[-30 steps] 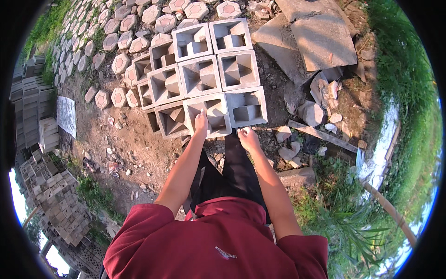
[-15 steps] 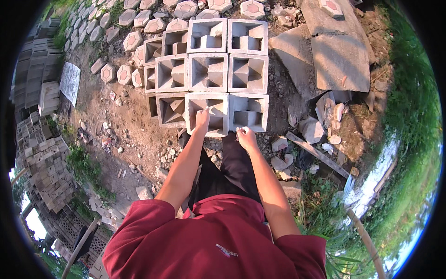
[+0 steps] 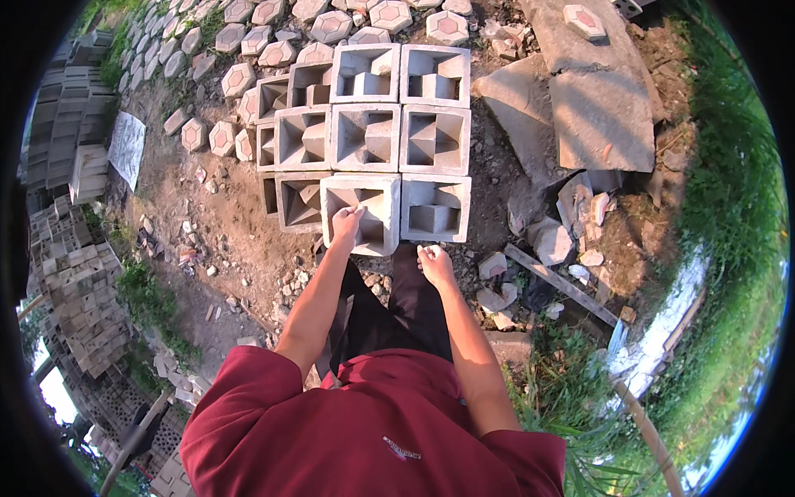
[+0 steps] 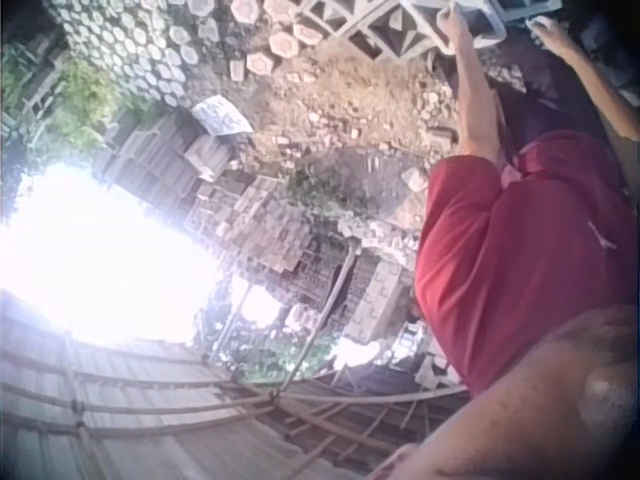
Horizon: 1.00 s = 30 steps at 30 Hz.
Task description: The person moves hollow concrete masonry blocks one at a time from a small pile on the ground and stacks them neatly onto larger existing stacks in a manufacturing yard.
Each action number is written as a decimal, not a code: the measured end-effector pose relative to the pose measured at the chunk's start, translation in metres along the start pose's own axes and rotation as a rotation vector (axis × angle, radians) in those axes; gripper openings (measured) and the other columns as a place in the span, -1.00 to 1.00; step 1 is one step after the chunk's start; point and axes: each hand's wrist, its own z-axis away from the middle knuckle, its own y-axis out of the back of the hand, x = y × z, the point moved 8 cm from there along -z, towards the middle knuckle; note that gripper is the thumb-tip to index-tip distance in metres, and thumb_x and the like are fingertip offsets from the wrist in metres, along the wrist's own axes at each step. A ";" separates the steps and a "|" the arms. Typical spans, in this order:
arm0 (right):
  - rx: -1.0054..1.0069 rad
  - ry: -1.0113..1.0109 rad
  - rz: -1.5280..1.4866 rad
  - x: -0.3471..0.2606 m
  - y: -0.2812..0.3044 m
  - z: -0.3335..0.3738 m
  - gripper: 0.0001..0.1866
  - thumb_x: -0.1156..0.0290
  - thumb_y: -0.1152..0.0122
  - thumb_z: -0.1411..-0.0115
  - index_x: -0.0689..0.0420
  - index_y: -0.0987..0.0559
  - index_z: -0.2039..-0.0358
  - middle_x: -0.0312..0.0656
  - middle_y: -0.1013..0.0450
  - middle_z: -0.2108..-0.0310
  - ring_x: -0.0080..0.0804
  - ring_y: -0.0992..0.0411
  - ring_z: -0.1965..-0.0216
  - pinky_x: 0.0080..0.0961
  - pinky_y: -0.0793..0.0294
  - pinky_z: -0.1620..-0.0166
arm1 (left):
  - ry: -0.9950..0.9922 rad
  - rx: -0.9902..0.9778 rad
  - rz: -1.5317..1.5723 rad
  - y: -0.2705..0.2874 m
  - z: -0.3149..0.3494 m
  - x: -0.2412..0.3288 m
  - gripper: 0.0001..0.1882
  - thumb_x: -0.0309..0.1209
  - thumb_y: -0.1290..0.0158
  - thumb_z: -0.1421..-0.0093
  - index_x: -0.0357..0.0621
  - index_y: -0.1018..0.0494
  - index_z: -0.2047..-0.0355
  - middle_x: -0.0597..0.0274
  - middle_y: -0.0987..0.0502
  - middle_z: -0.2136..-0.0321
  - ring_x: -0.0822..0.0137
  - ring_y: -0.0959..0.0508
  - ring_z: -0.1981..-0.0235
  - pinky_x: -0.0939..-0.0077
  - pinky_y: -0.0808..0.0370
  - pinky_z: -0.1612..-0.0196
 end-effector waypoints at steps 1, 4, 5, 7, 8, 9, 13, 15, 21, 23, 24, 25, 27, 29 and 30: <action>-0.001 -0.007 -0.004 0.001 0.001 0.001 -0.64 0.08 -0.16 -0.16 0.16 -0.44 0.31 -0.26 -0.45 0.49 -0.54 -0.42 0.54 -0.56 -0.41 0.47 | 0.007 -0.019 0.024 0.004 0.005 0.001 -0.73 -0.39 -0.18 -0.06 -0.38 -0.47 0.31 0.23 -0.52 0.43 0.43 -0.47 0.40 0.59 -0.39 0.29; -0.007 0.004 -0.022 0.002 0.001 0.003 -0.59 0.04 -0.18 -0.15 0.17 -0.43 0.29 -0.26 -0.45 0.49 -0.54 -0.42 0.53 -0.56 -0.41 0.48 | 0.065 -0.036 0.108 0.015 0.028 0.011 -0.83 -0.40 -0.18 -0.06 -0.22 -0.48 0.38 0.39 -0.49 0.53 0.58 -0.36 0.58 0.67 -0.26 0.51; -0.007 0.013 -0.028 0.002 0.001 0.004 -0.57 0.02 -0.18 -0.14 0.17 -0.43 0.28 -0.25 -0.45 0.49 -0.54 -0.42 0.53 -0.56 -0.41 0.48 | 0.097 -0.053 0.139 0.016 0.040 0.017 -0.85 -0.40 -0.18 -0.06 -0.19 -0.48 0.40 0.42 -0.47 0.55 0.61 -0.32 0.61 0.68 -0.21 0.55; -0.016 -0.001 0.018 -0.006 -0.006 0.006 -0.54 0.00 -0.15 -0.16 0.21 -0.43 0.26 -0.22 -0.46 0.46 -0.49 -0.44 0.50 -0.55 -0.42 0.46 | 0.110 -0.055 0.165 0.035 0.057 0.019 -0.89 -0.39 -0.18 -0.08 -0.08 -0.46 0.45 0.49 -0.44 0.61 0.66 -0.25 0.68 0.70 -0.12 0.62; -0.018 -0.003 -0.002 -0.011 -0.010 0.007 -0.55 0.01 -0.13 -0.17 0.21 -0.43 0.27 -0.20 -0.46 0.45 -0.48 -0.44 0.49 -0.54 -0.43 0.46 | 0.133 -0.058 0.177 0.045 0.067 0.019 -0.89 -0.39 -0.18 -0.08 -0.07 -0.45 0.45 0.48 -0.44 0.61 0.66 -0.26 0.68 0.70 -0.13 0.61; -0.012 -0.004 -0.029 -0.018 -0.013 0.013 -0.56 0.02 -0.11 -0.19 0.22 -0.44 0.28 -0.19 -0.47 0.44 -0.47 -0.45 0.48 -0.54 -0.43 0.45 | 0.153 -0.072 0.184 0.053 0.077 0.022 -0.89 -0.39 -0.18 -0.08 -0.06 -0.45 0.46 0.48 -0.44 0.62 0.65 -0.27 0.68 0.69 -0.14 0.61; -0.105 0.030 -0.171 -0.056 -0.052 0.034 -0.46 -0.09 0.11 -0.26 0.20 -0.49 0.19 -0.20 -0.50 0.33 -0.46 -0.46 0.28 -0.48 -0.41 0.19 | 0.125 -0.086 0.235 0.086 0.135 0.064 -0.91 -0.41 -0.14 -0.12 -0.07 -0.44 0.46 0.51 -0.39 0.63 0.66 -0.22 0.68 0.73 -0.12 0.58; -0.269 0.114 -0.350 -0.083 -0.089 0.051 -0.40 -0.12 0.22 -0.29 0.21 -0.50 0.15 -0.21 -0.49 0.23 -0.50 -0.42 0.18 -0.52 -0.33 0.06 | 0.119 -0.058 0.289 0.105 0.174 0.099 -0.91 -0.40 -0.11 -0.12 -0.08 -0.42 0.46 0.56 -0.29 0.66 0.66 -0.17 0.67 0.73 -0.11 0.56; -0.304 0.185 -0.387 -0.165 -0.198 0.129 -0.35 -0.09 0.30 -0.32 0.28 -0.44 0.02 -0.18 -0.44 0.10 -0.48 -0.38 0.11 -0.57 -0.28 -0.02 | -0.009 -0.063 0.495 0.193 0.222 0.130 -0.77 -0.20 -0.04 -0.16 -0.10 -0.43 0.43 0.54 -0.24 0.66 0.62 -0.14 0.68 0.69 -0.04 0.57; -0.293 0.097 -0.309 -0.141 -0.220 0.114 -0.28 -0.19 0.29 -0.27 0.24 -0.37 -0.08 -0.13 -0.42 0.04 -0.40 -0.38 0.05 -0.52 -0.28 -0.06 | -0.012 -0.047 0.525 0.220 0.225 0.130 -0.69 -0.15 -0.03 -0.17 -0.18 -0.43 0.33 0.52 -0.28 0.65 0.62 -0.16 0.68 0.70 -0.08 0.58; -0.296 0.084 -0.365 -0.146 -0.238 0.120 -0.26 -0.20 0.29 -0.26 0.23 -0.35 -0.10 -0.11 -0.39 0.01 -0.38 -0.37 0.03 -0.50 -0.28 -0.07 | -0.015 -0.041 0.557 0.237 0.226 0.128 -0.67 -0.14 -0.03 -0.17 -0.19 -0.43 0.32 0.52 -0.27 0.65 0.63 -0.17 0.68 0.70 -0.10 0.58; -0.298 0.062 -0.415 -0.154 -0.258 0.136 -0.25 -0.21 0.29 -0.25 0.22 -0.33 -0.12 -0.10 -0.37 -0.02 -0.35 -0.36 0.01 -0.48 -0.28 -0.08 | -0.010 -0.033 0.592 0.255 0.231 0.128 -0.66 -0.13 -0.03 -0.18 -0.19 -0.42 0.31 0.52 -0.27 0.66 0.63 -0.17 0.68 0.70 -0.12 0.58; -0.325 0.102 -0.383 -0.186 -0.316 0.179 -0.26 -0.21 0.30 -0.25 0.20 -0.31 -0.13 -0.10 -0.34 -0.06 -0.33 -0.34 -0.02 -0.46 -0.27 -0.09 | -0.028 0.006 0.538 0.307 0.241 0.147 -0.64 -0.09 -0.02 -0.18 -0.18 -0.41 0.31 0.52 -0.24 0.66 0.63 -0.21 0.66 0.70 -0.16 0.57; -0.382 0.149 -0.361 -0.207 -0.360 0.199 -0.26 -0.22 0.31 -0.26 0.19 -0.30 -0.14 -0.09 -0.32 -0.07 -0.32 -0.33 -0.04 -0.44 -0.27 -0.10 | -0.081 0.006 0.549 0.353 0.253 0.160 -0.65 -0.09 -0.02 -0.18 -0.15 -0.41 0.32 0.51 -0.24 0.64 0.63 -0.23 0.64 0.69 -0.18 0.55; -0.431 0.159 -0.367 -0.211 -0.385 0.211 -0.26 -0.23 0.31 -0.25 0.17 -0.29 -0.15 -0.09 -0.32 -0.07 -0.32 -0.32 -0.04 -0.44 -0.27 -0.10 | -0.132 0.004 0.530 0.377 0.258 0.167 -0.66 -0.10 -0.02 -0.19 -0.15 -0.41 0.31 0.51 -0.25 0.62 0.63 -0.23 0.63 0.68 -0.19 0.55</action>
